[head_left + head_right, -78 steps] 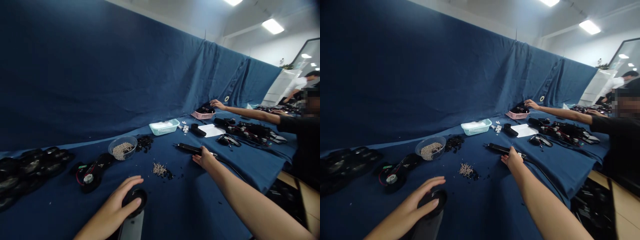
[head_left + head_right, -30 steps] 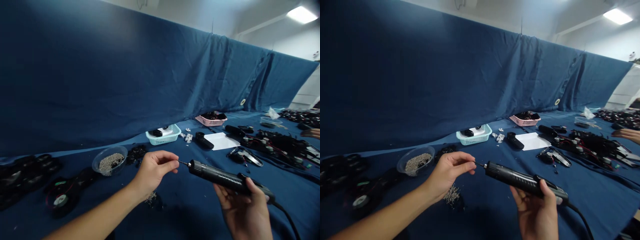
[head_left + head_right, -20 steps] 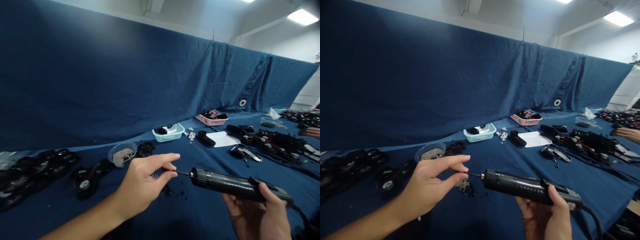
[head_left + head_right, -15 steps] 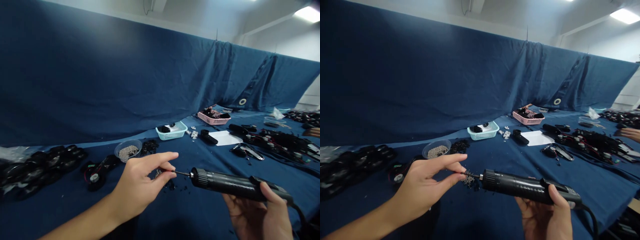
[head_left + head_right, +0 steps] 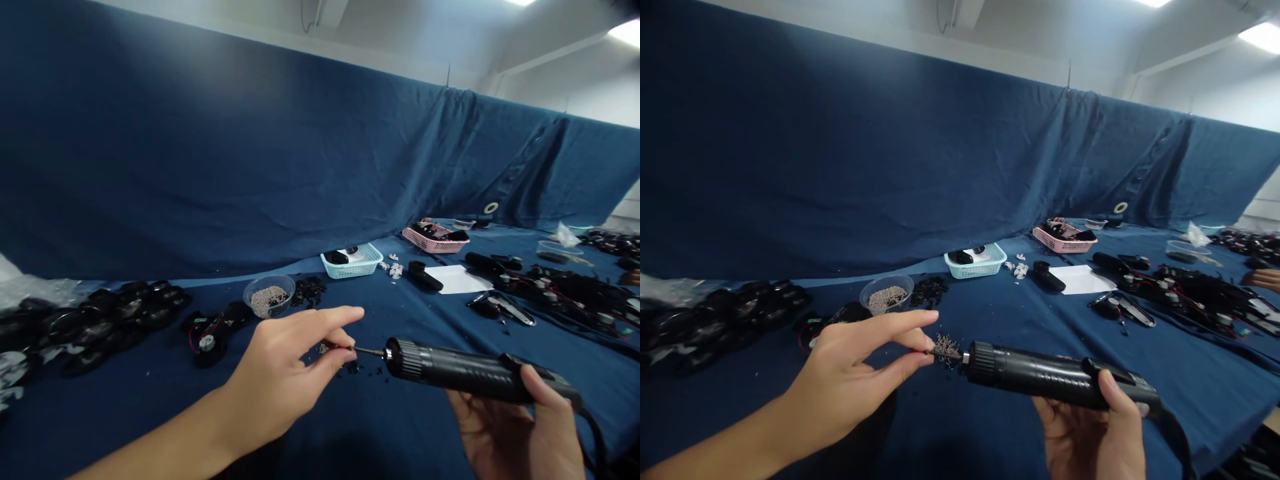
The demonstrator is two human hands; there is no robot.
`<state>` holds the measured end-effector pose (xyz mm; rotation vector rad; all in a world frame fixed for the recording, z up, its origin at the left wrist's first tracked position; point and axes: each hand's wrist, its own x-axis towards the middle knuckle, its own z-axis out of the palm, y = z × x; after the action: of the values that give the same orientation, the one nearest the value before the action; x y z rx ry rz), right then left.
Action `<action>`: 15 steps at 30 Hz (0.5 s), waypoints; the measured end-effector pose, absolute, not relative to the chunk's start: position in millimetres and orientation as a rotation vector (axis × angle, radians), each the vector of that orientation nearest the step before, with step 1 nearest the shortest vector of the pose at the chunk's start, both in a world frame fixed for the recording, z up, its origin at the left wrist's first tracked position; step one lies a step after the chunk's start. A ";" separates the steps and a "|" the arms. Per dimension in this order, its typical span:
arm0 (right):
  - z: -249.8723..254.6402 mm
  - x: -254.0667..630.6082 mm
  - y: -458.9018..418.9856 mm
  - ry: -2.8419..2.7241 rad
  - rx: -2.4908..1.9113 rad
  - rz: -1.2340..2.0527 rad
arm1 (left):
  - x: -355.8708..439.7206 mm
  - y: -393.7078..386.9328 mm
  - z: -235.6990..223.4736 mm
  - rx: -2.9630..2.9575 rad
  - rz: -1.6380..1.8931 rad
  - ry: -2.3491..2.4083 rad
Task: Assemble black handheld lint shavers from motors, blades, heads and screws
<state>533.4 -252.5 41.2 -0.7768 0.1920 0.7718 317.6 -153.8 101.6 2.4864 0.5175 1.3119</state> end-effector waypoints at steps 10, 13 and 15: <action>31.5 544.7 -253.9 0.093 -0.856 0.702 | 305.7 -148.4 90.0 2.876 1.036 0.467; 18.3 558.1 -261.6 0.043 -0.895 0.682 | 301.9 -152.6 87.8 2.982 0.864 0.474; 7.9 566.4 -266.6 0.002 -0.916 0.676 | 300.7 -155.3 84.0 2.987 0.822 0.496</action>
<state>566.4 -266.6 7.9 -0.9165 0.0016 0.6765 300.7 -155.3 84.0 2.9873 0.4956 0.8221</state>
